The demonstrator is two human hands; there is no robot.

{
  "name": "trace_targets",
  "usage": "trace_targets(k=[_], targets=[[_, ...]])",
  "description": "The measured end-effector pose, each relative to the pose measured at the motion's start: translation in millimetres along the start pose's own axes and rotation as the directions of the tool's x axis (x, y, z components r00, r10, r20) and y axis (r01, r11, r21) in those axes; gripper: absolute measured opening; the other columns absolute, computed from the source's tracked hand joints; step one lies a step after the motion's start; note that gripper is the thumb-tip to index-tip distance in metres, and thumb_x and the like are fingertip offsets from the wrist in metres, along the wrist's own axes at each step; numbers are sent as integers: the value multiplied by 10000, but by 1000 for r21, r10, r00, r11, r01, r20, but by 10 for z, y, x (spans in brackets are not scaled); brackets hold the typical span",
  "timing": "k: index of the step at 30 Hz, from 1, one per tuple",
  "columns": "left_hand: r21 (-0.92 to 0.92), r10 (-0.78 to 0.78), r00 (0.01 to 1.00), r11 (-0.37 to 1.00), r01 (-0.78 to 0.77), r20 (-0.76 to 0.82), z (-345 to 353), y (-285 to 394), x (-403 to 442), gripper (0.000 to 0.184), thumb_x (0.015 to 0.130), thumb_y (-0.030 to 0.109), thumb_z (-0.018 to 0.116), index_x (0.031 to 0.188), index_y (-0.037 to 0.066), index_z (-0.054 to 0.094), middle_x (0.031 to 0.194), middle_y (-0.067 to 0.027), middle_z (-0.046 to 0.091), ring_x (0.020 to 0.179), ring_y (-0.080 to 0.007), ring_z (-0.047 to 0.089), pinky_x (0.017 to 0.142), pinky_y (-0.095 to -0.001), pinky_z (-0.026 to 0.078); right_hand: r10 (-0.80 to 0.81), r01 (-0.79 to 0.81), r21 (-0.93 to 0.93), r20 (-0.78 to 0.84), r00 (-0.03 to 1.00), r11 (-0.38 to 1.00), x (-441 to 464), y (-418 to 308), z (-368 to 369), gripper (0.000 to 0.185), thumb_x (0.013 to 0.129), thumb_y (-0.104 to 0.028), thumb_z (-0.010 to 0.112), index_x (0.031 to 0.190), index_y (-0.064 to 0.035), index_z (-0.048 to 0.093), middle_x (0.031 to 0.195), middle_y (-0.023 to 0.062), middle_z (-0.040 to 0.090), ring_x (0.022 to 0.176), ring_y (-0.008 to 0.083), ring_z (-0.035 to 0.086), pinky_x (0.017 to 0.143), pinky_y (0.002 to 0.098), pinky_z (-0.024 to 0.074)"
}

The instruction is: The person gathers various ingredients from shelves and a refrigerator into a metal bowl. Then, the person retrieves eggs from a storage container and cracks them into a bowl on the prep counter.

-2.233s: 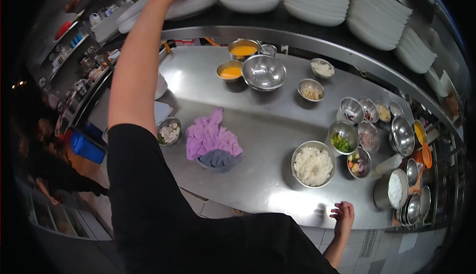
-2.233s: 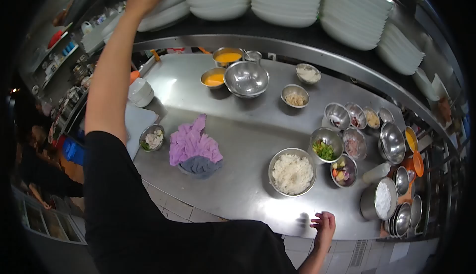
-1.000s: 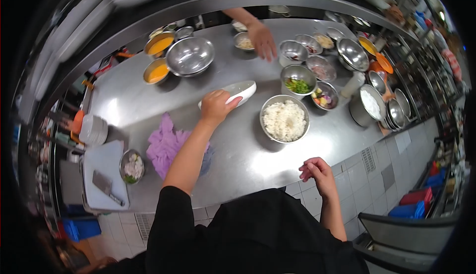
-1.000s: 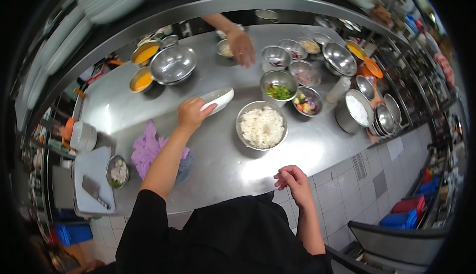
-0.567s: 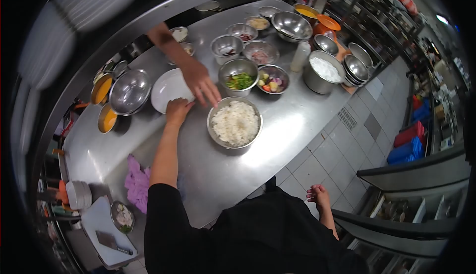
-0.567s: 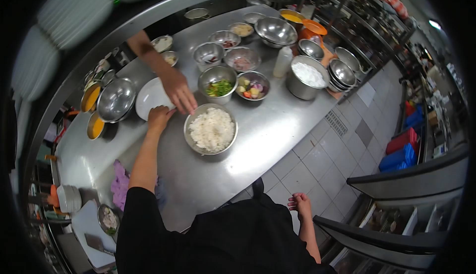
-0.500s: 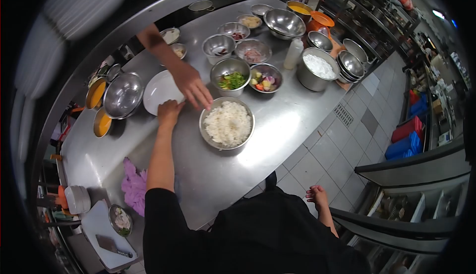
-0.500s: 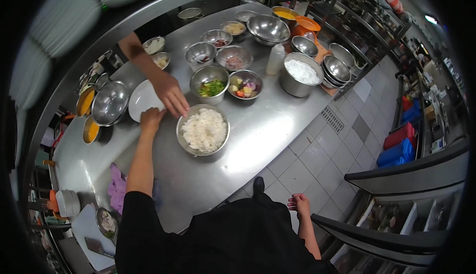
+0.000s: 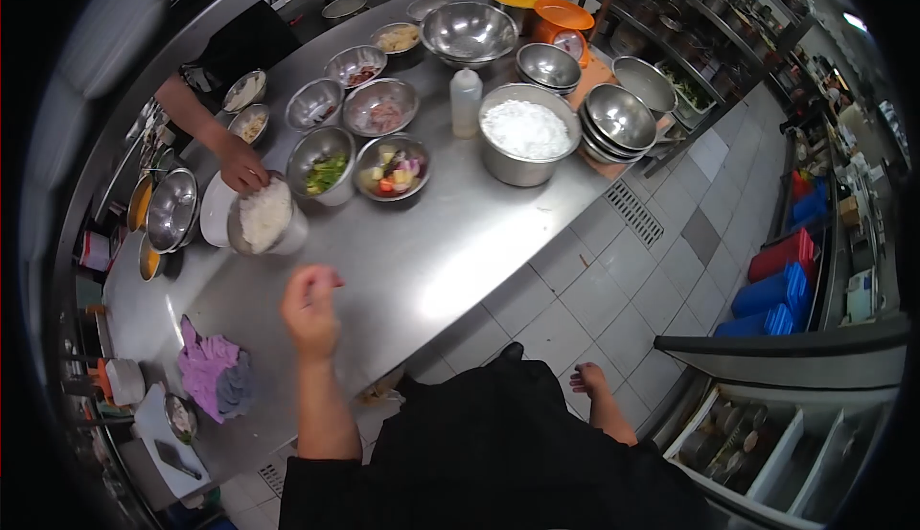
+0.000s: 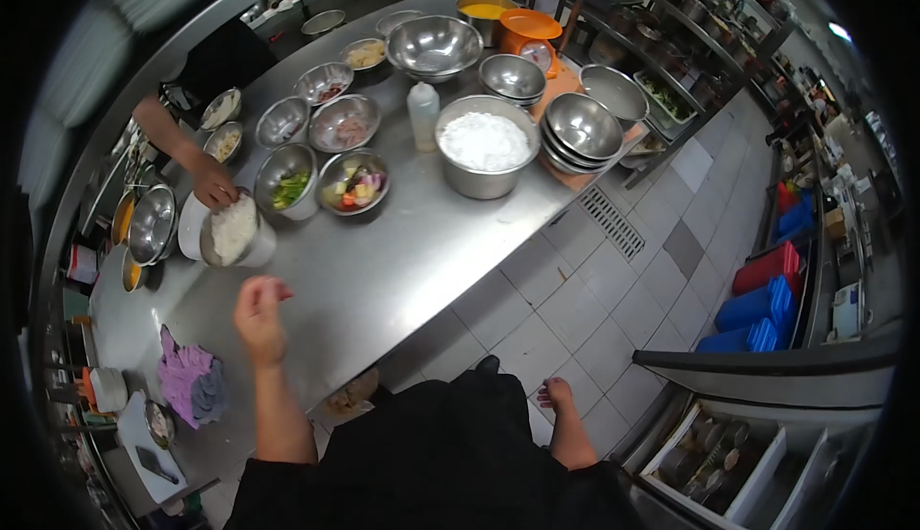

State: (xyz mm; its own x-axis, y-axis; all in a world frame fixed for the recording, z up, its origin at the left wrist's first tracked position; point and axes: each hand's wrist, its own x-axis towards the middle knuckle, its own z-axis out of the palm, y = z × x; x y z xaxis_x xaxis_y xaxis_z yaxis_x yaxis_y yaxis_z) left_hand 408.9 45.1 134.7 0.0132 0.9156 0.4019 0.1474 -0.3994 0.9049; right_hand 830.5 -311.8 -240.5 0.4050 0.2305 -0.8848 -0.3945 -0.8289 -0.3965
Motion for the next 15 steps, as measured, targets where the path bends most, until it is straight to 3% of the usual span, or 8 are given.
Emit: trace_targets(k=[2, 6, 8, 10, 12, 15], targets=[[95, -91, 982, 993, 76, 163, 672, 190, 18, 135, 925, 90, 609, 849, -18, 638, 756, -48, 624, 711, -121, 591, 686, -256, 479, -28, 29, -31, 21, 999, 999, 109, -339, -247, 222, 937, -228, 561, 1066, -49, 539, 872, 148, 665, 659, 260, 662, 557, 412, 555], [101, 37, 931, 992, -79, 364, 1837, 484, 382, 134, 903, 108, 645, 863, -20, 639, 739, -67, 624, 667, -116, 571, 626, -251, 452, -244, 242, 50, 39, 969, 969, 84, -1218, -797, 197, 951, -232, 538, 1063, -71, 555, 884, 118, 667, 677, 222, 654, 558, 372, 544], [101, 45, 908, 990, -95, 417, 2354, 612, 652, 167, 905, 153, 650, 870, -10, 648, 757, -95, 639, 680, -159, 601, 628, -284, 463, -312, 308, 87, 46, 949, 947, 54, -1642, -1004, 187, 955, -227, 530, 1063, -78, 559, 890, 107, 668, 684, 208, 651, 560, 357, 538], [150, 138, 908, 966, -212, 396, 2832, 639, 989, 217, 910, 215, 647, 897, -2, 653, 785, -114, 660, 690, -212, 621, 639, -321, 475, -418, 414, 82, 34, 908, 906, 19, -2021, -1164, 171, 958, -217, 533, 1058, -82, 566, 902, 95, 669, 686, 196, 645, 563, 335, 528], [211, 177, 901, 937, -277, 396, 3276, 523, 1411, 218, 917, 221, 651, 963, 8, 656, 816, -88, 685, 724, -145, 640, 665, -287, 494, -433, 429, 87, 30, 901, 899, 25, -2284, -1303, 166, 957, -214, 535, 1054, -84, 572, 903, 95, 669, 690, 190, 647, 567, 324, 523], [297, 183, 916, 908, -297, 356, 3929, 154, 2066, 256, 907, 273, 638, 1007, 39, 659, 898, -136, 702, 817, -257, 674, 722, -369, 514, -469, 466, 97, 11, 883, 879, 192, -2529, -1539, 168, 959, -218, 534, 1046, -79, 574, 891, 96, 670, 676, 189, 646, 555, 327, 522]])
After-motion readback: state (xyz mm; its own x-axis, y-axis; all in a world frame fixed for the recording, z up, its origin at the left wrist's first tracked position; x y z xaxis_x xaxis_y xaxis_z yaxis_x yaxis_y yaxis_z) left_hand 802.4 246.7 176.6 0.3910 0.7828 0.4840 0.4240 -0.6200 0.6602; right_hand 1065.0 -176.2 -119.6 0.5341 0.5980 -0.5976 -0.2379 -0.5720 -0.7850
